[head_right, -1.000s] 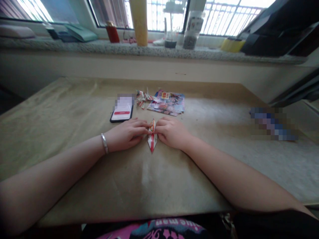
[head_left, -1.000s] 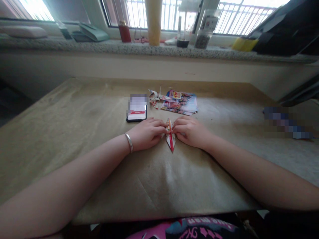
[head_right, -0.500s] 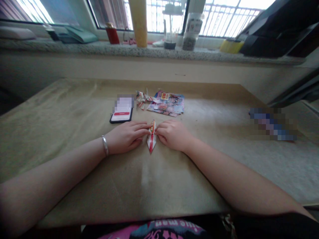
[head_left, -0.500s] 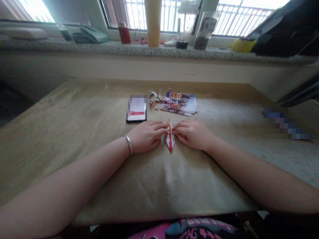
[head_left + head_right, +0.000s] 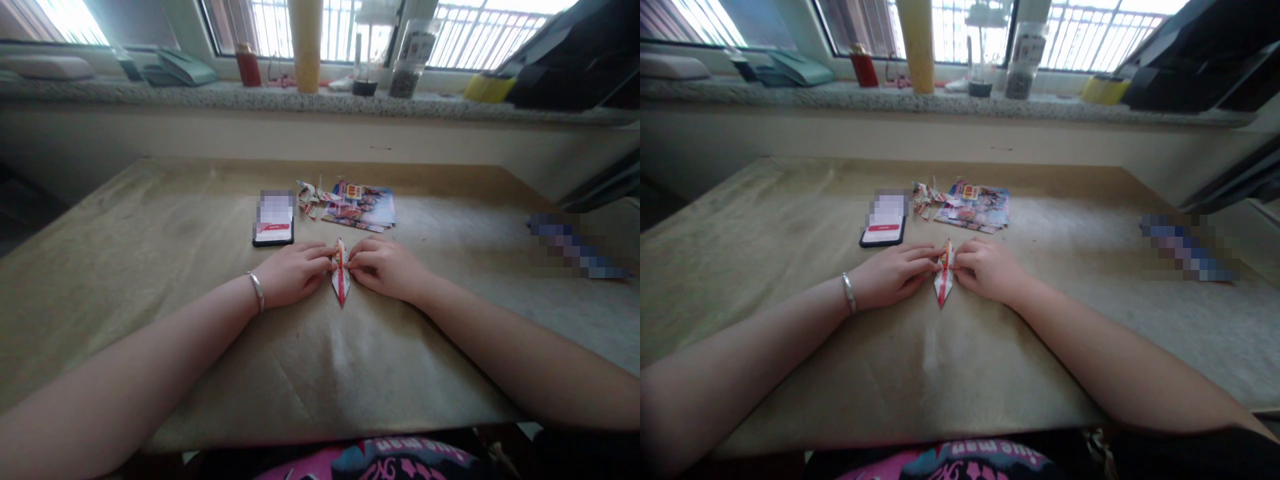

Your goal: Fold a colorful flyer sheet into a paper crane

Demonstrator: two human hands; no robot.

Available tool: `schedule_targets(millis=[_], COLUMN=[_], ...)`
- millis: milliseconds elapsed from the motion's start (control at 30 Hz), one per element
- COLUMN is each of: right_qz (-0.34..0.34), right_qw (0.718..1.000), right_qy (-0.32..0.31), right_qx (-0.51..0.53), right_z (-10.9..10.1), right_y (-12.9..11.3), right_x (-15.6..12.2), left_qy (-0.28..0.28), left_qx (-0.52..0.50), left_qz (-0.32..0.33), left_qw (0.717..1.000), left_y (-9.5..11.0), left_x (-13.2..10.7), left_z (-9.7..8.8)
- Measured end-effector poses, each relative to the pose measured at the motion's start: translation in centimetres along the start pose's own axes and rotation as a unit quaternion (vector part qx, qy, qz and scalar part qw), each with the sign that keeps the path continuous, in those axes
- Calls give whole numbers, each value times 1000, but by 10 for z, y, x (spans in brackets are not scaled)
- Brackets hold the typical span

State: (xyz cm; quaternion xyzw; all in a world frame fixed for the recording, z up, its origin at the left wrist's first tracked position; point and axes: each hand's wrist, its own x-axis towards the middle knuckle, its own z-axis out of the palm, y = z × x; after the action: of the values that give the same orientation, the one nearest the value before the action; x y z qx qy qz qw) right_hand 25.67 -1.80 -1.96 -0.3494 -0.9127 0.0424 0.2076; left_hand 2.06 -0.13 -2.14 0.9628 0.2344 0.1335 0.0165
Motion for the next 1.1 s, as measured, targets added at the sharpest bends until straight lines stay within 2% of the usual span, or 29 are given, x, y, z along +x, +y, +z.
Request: schedule_targets(millis=[167, 300, 600, 733, 867, 1100], right_qz=[19, 13, 29, 25, 47, 58], right_qw=[1000, 999, 994, 994, 995, 994], right_qy=[11, 13, 32, 21, 36, 39], right_qx=[-12, 48, 98, 104, 85, 88], right_z=[3, 7, 14, 11, 13, 14], right_y=[-3, 4, 11, 7, 8, 9], right_x=[1, 4, 6, 8, 9, 8], left_qy=[1, 12, 49, 45, 47, 37], left_qx=[-20, -36, -26, -38, -45, -42], left_qz=[-20, -71, -88, -109, -122, -122], left_qw=[1000, 997, 995, 992, 990, 991], left_y=[0, 1, -3, -2, -2, -4], left_x=[2, 5, 7, 9, 8, 8], left_z=[0, 0, 9, 7, 7, 8])
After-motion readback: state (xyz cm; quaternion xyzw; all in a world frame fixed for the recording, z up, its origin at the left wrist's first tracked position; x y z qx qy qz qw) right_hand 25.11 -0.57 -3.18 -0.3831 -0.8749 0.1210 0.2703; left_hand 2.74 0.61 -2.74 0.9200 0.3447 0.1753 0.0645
